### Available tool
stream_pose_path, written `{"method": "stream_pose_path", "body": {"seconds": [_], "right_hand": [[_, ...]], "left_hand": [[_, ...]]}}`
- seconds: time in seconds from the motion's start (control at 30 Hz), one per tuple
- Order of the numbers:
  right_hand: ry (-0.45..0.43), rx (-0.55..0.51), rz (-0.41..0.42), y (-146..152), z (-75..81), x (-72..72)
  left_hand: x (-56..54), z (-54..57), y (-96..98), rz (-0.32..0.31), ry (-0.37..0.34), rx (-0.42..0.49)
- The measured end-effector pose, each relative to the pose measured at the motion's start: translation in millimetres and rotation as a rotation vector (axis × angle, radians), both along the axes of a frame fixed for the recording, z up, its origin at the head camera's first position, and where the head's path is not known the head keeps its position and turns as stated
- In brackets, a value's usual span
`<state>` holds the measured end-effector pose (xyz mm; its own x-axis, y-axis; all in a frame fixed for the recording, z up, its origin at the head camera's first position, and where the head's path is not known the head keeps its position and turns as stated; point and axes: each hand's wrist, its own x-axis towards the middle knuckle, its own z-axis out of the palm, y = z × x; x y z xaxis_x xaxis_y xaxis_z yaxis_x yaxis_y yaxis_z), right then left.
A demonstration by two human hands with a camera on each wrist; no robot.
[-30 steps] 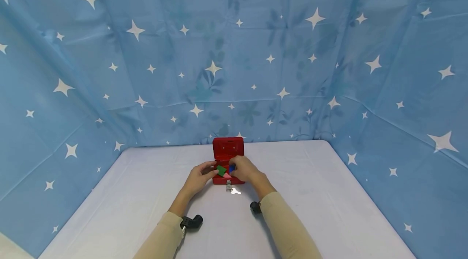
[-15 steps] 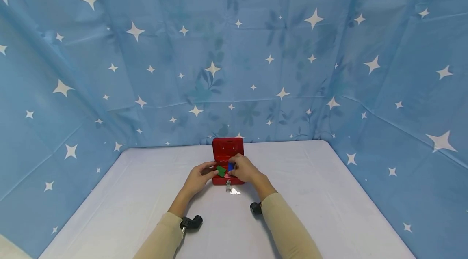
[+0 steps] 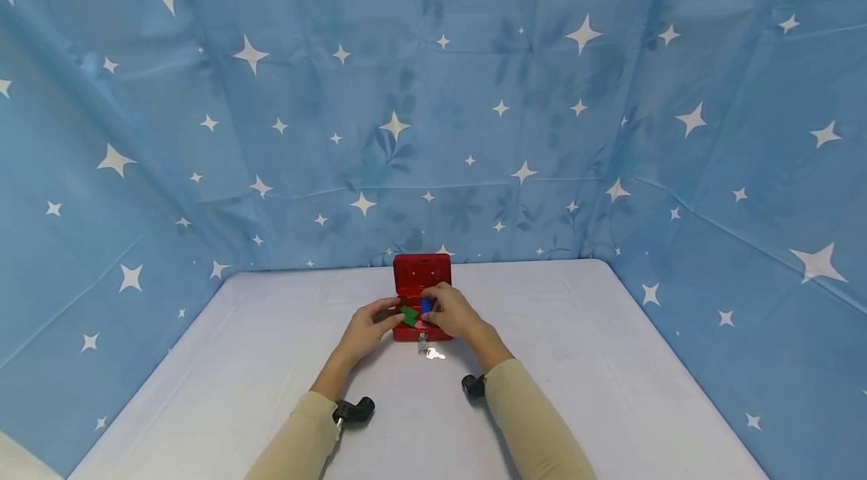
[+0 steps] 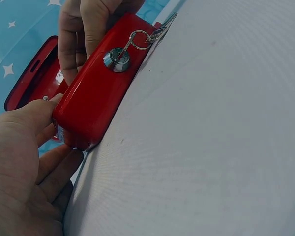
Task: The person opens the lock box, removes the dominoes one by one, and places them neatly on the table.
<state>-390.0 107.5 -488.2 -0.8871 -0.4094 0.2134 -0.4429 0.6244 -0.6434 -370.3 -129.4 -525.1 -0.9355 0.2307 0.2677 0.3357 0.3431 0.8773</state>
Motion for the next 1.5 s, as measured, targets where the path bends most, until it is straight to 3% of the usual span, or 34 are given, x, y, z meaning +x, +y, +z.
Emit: {"method": "stream_pose_path", "body": {"seconds": [0.8,1.5], "right_hand": [[-0.109,-0.345,-0.077,11,-3.6,0.6],[0.013,-0.278,-0.147,29,4.8,10.1]], "left_hand": [[0.6,2.8,1.8,0.007,-0.012,-0.003],[2.7,2.6,1.7,-0.001,-0.014,0.015]]}}
